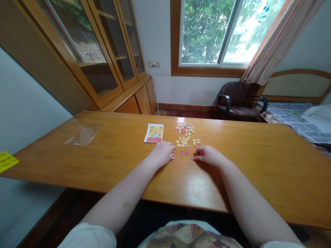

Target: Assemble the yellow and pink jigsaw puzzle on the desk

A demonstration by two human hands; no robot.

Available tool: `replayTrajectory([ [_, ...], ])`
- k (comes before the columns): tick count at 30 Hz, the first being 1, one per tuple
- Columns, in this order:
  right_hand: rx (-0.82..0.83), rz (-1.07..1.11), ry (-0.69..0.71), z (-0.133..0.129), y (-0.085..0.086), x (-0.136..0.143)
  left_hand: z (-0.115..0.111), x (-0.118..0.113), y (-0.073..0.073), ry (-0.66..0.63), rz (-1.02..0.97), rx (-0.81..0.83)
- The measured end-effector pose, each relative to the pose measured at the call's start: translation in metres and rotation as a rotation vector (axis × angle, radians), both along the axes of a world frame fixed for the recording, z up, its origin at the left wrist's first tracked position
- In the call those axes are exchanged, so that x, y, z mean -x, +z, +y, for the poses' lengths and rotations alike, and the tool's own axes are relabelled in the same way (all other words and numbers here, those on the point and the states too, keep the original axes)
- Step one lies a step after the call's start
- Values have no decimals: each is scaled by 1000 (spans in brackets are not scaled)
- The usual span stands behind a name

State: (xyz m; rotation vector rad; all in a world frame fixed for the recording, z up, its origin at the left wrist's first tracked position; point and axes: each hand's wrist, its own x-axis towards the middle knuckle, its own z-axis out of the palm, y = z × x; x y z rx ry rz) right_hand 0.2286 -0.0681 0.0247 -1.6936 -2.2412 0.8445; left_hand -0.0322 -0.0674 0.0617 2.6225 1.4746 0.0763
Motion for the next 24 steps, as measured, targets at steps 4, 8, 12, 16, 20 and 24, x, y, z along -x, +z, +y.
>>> replayTrajectory([
  [4, 84, 27, 7, 1, -3, -5, 15, -12, 10, 94, 7, -74],
  [8, 87, 44, 26, 1, -6, -5, 18, -22, -9, 69, -93, -93],
  [12, 56, 29, 45, 1, -8, -1, 15, -24, -33, 13, -114, -70],
  [16, 24, 11, 70, 0, -6, 3, 15, -24, -43, -66, -102, -33],
  [20, -13, -20, 99, -2, -5, 9, 14, -27, -44, -92, -68, -49],
  [24, -50, -51, 115, -5, -5, 14, 11, -29, -44, -85, -56, -49],
])
